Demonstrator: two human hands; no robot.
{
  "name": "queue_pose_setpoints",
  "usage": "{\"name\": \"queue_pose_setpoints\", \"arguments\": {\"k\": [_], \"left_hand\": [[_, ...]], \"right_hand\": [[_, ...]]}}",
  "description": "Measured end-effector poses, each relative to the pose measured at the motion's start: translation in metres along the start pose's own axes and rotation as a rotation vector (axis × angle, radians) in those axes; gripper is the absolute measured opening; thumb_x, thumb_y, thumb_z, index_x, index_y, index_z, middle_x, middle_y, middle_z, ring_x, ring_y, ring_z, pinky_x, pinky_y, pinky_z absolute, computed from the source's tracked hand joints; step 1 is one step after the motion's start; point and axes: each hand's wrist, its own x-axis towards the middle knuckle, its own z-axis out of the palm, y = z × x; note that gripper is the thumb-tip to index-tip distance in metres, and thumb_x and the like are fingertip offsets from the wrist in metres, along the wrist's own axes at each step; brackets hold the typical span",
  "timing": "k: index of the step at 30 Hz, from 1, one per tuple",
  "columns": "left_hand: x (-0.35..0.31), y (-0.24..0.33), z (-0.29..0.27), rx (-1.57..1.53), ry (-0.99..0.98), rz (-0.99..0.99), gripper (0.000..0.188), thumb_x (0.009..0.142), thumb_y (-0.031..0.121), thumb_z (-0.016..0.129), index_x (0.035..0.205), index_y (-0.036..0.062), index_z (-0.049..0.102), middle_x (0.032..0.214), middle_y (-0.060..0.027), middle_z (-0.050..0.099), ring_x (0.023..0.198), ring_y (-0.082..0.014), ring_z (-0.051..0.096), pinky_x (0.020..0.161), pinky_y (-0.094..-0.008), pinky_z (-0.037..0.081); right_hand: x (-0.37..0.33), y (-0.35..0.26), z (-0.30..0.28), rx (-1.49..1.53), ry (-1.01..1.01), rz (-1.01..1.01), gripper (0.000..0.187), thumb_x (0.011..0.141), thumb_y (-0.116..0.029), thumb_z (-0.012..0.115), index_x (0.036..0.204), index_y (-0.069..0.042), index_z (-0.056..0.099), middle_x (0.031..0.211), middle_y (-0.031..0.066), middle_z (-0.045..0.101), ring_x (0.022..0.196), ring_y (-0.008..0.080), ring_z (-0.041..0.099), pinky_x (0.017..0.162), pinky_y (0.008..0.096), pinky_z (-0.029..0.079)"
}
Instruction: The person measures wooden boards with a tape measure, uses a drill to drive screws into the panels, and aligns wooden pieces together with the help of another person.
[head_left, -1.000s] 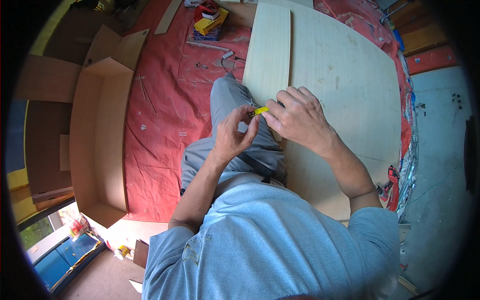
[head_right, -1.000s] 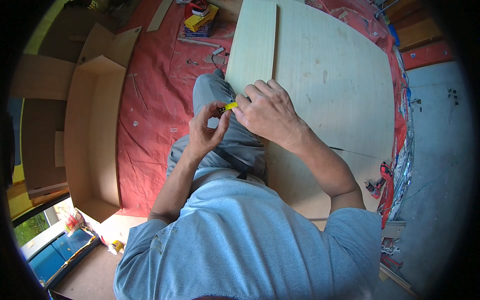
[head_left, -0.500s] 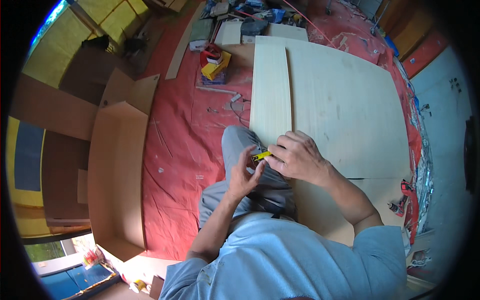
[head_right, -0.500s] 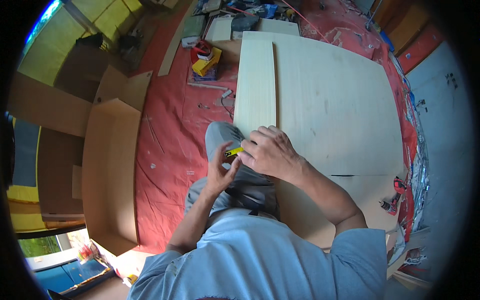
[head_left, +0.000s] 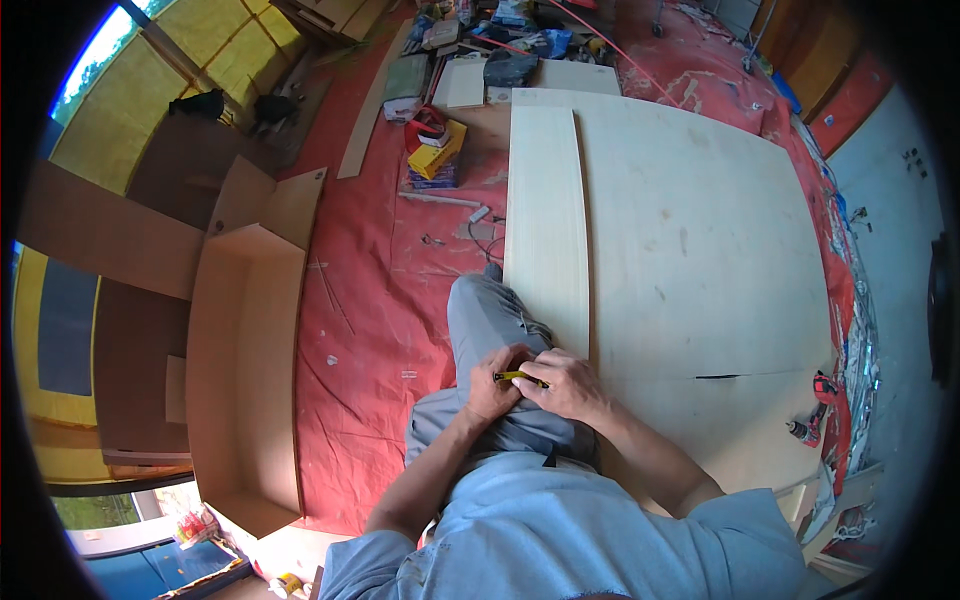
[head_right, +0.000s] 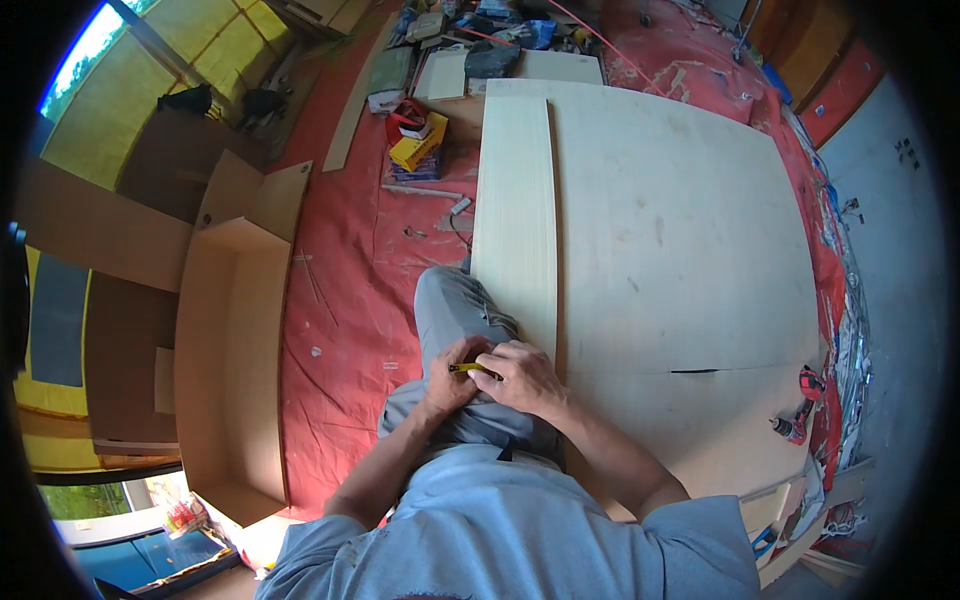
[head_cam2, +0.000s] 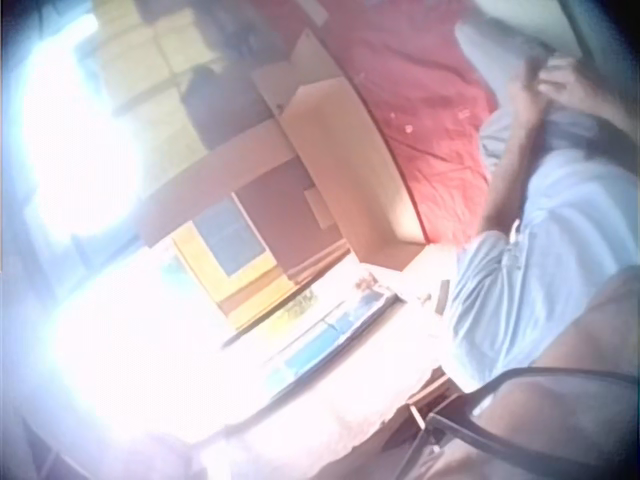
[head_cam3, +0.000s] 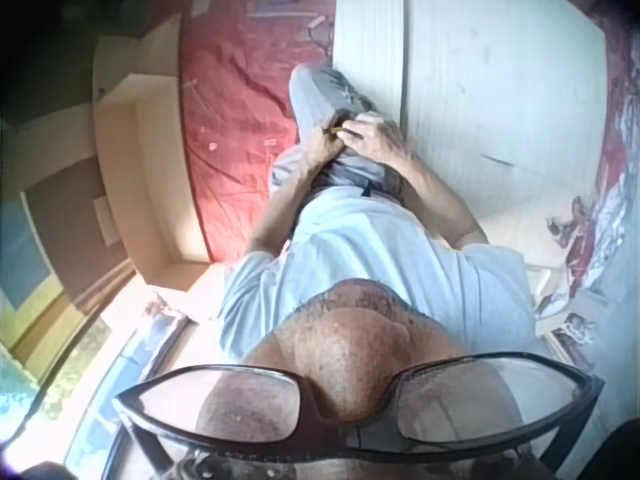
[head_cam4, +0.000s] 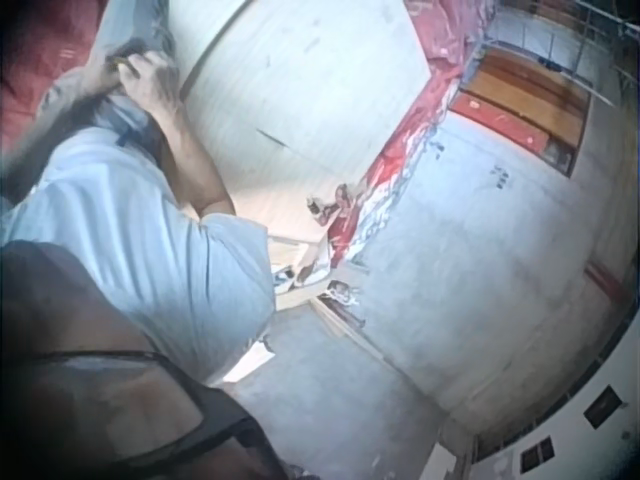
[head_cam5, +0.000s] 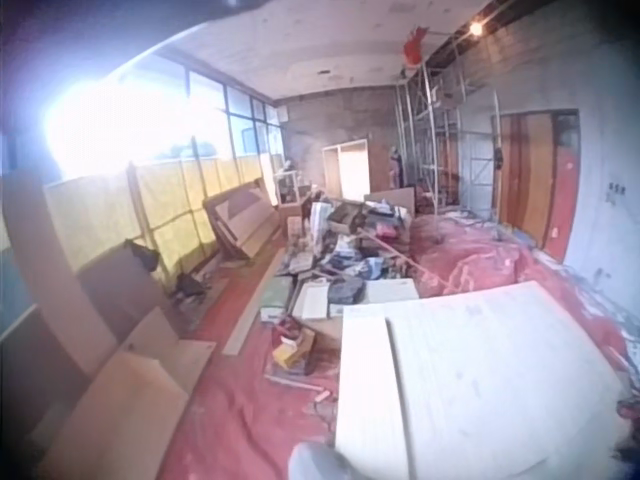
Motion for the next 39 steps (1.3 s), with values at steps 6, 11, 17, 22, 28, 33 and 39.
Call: {"name": "queue_pose_setpoints", "arguments": {"k": [6,11,17,22,28,33,39], "left_hand": [[0.001,0.001,0.002,0.055,0.021,-0.005,0.041,0.084,0.013,0.075,0.124,0.0083,0.065,0.103,-0.0135,0.076,0.095,-0.0361,0.075,0.082,-0.0439,0.060],[0.001,0.000,0.001,0.166,-0.002,0.021,0.046,0.083,0.012,0.075,0.128,0.0074,0.065,0.110,-0.0164,0.075,0.099,-0.0385,0.073,0.085,-0.0452,0.060],[0.001,-0.003,0.003,0.211,0.031,0.086,0.049,0.083,0.010,0.075,0.131,0.0061,0.064,0.110,-0.0183,0.074,0.100,-0.0398,0.072,0.086,-0.0458,0.059],[0.002,-0.001,0.002,0.212,0.028,0.068,0.048,0.083,0.009,0.074,0.130,0.0060,0.064,0.109,-0.0181,0.074,0.098,-0.0403,0.072,0.084,-0.0459,0.059],[0.002,-0.001,0.002,0.189,0.034,0.069,0.049,0.082,0.009,0.074,0.130,0.0072,0.064,0.104,-0.0168,0.074,0.094,-0.0405,0.072,0.079,-0.0461,0.059],[0.001,-0.003,0.004,0.200,0.063,0.089,0.047,0.083,0.009,0.074,0.130,0.0077,0.064,0.101,-0.0156,0.073,0.091,-0.0394,0.072,0.078,-0.0463,0.058],[0.001,-0.003,0.004,0.208,0.030,0.047,0.050,0.083,0.010,0.074,0.132,0.0074,0.064,0.108,-0.0164,0.075,0.097,-0.0392,0.073,0.082,-0.0454,0.059]], "right_hand": [[-0.005,0.008,0.012,0.027,0.023,0.013,0.019,0.092,-0.024,0.078,0.103,-0.009,0.076,0.084,0.0110,0.069,0.078,0.0324,0.069,0.068,0.0446,0.057],[-0.005,0.016,0.020,0.011,0.087,0.015,0.021,0.092,-0.026,0.078,0.101,-0.007,0.077,0.084,0.0113,0.069,0.078,0.0325,0.068,0.067,0.0446,0.056],[-0.009,0.023,0.023,-0.002,0.092,0.077,0.025,0.094,-0.030,0.077,0.102,-0.007,0.077,0.081,0.0116,0.067,0.076,0.0324,0.068,0.068,0.0449,0.056],[-0.009,0.024,0.029,0.004,0.079,0.084,0.025,0.095,-0.028,0.076,0.105,-0.005,0.078,0.082,0.0124,0.067,0.077,0.0329,0.068,0.069,0.0450,0.056],[-0.010,0.024,0.037,0.016,0.159,0.057,0.027,0.095,-0.025,0.076,0.110,-0.003,0.078,0.085,0.0127,0.068,0.080,0.0330,0.068,0.072,0.0441,0.056],[-0.013,0.026,0.041,0.018,0.171,0.051,0.025,0.094,-0.019,0.076,0.110,0.000,0.076,0.088,0.0145,0.067,0.081,0.0347,0.066,0.073,0.0457,0.054],[-0.010,0.027,0.045,0.035,0.217,0.034,0.022,0.093,-0.020,0.076,0.104,-0.002,0.075,0.087,0.0135,0.067,0.081,0.0344,0.066,0.073,0.0448,0.055]]}}
